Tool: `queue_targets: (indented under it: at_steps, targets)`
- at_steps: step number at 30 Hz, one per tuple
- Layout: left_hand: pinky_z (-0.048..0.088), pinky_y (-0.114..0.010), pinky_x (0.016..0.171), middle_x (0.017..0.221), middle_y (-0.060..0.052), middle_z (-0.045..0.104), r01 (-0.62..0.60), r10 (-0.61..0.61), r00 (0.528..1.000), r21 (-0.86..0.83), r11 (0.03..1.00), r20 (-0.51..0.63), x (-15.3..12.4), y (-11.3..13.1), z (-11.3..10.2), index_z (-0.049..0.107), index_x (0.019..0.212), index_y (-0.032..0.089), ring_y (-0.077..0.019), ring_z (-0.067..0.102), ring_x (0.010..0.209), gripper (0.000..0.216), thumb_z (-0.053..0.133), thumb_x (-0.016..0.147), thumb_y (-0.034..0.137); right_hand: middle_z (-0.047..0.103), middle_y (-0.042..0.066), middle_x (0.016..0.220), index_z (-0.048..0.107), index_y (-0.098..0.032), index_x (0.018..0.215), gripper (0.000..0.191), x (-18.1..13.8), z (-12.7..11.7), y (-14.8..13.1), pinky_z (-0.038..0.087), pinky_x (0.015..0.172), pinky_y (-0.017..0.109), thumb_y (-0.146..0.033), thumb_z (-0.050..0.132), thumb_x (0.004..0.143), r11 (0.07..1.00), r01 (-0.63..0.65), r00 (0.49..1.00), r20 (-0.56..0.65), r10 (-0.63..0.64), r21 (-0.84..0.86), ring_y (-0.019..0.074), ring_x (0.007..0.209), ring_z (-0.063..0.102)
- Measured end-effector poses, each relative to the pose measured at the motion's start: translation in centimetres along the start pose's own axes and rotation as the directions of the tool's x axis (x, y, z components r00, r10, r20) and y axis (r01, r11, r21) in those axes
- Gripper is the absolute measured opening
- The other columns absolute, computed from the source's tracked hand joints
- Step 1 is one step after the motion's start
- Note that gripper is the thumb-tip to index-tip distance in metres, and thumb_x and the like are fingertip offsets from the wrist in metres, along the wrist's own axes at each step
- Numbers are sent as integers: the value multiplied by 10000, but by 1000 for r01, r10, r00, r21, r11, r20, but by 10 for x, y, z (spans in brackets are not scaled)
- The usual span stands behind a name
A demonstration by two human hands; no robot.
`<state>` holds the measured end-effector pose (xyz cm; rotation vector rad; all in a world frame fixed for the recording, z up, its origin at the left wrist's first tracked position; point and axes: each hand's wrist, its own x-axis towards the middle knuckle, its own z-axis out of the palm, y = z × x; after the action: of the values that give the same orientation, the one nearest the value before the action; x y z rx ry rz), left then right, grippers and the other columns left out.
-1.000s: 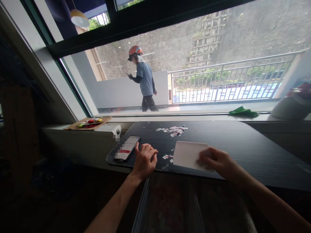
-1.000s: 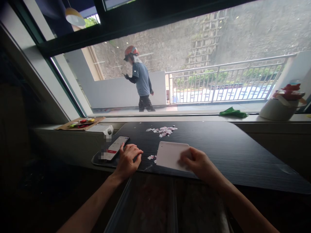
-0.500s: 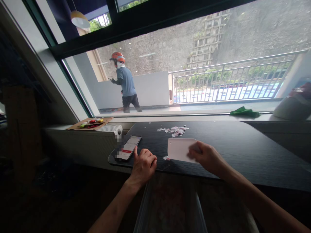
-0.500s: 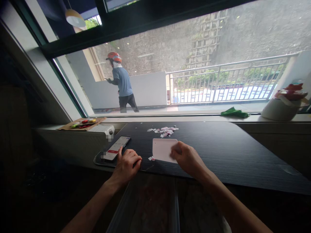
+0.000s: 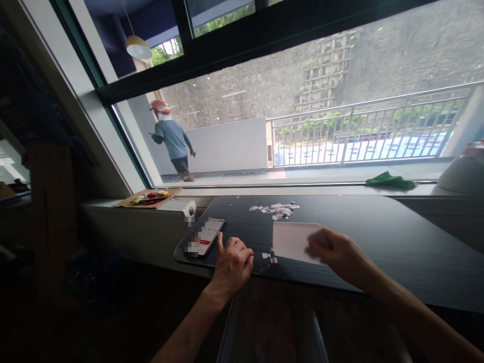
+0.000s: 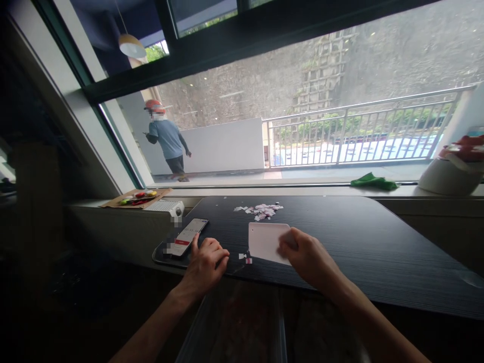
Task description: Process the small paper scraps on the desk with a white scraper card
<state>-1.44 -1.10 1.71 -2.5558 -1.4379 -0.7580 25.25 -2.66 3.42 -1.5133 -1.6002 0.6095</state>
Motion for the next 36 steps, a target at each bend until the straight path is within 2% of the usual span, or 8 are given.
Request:
queue_targets:
  at_steps: [5,13,18,23,28,33,36]
  targets:
    - [92,-659,1141,862,-22,664,20,-20,999,-2,1000,46,0,5,5,690,816,204,-214,564,977,142,557,865,184,724,23,679,640,-220,744,194,1,0,10,501,559,281,-414,636,732,994,3,999,37,-7,111,202,634,671]
    - [96,-675,1139,868,-30,667,58,-57,991,2,998,118,5,10,2,711,794,213,-222,562,991,168,562,867,193,751,67,724,676,-204,794,273,5,-5,13,544,616,310,-469,663,730,988,11,1000,22,-15,154,239,705,706]
    - [83,-657,1147,895,-33,669,42,-43,990,9,999,132,3,10,0,722,846,213,-220,564,999,161,566,868,181,758,54,739,689,-216,824,234,5,-9,13,547,608,318,-434,658,746,998,30,999,-34,-28,53,234,687,707]
    - [96,-670,1134,903,-38,667,37,-38,989,9,999,141,2,8,0,720,866,212,-227,564,997,170,556,866,171,751,32,703,684,-221,816,190,-4,-16,10,534,599,294,-396,620,778,997,74,997,-22,-74,-17,208,660,697]
    - [103,-669,1130,894,-33,665,28,-29,989,12,1000,146,3,8,-1,720,870,217,-225,561,993,176,549,867,174,749,21,709,674,-229,814,192,-12,-29,-2,515,605,297,-404,604,780,979,59,998,-25,-65,-197,198,641,683]
    - [121,-698,1110,873,-39,664,18,-21,992,20,1000,128,1,8,-2,712,833,210,-235,558,984,183,536,865,169,752,29,739,662,-228,815,151,-11,-20,-9,512,626,291,-353,583,786,994,80,997,0,-80,-80,200,680,686]
    - [126,-706,1104,885,-41,662,7,-9,991,16,1000,135,0,7,-2,712,863,208,-236,563,981,183,531,870,176,735,17,698,642,-236,768,127,-11,-17,-13,481,594,286,-342,572,773,982,87,996,4,-87,-169,196,646,666]
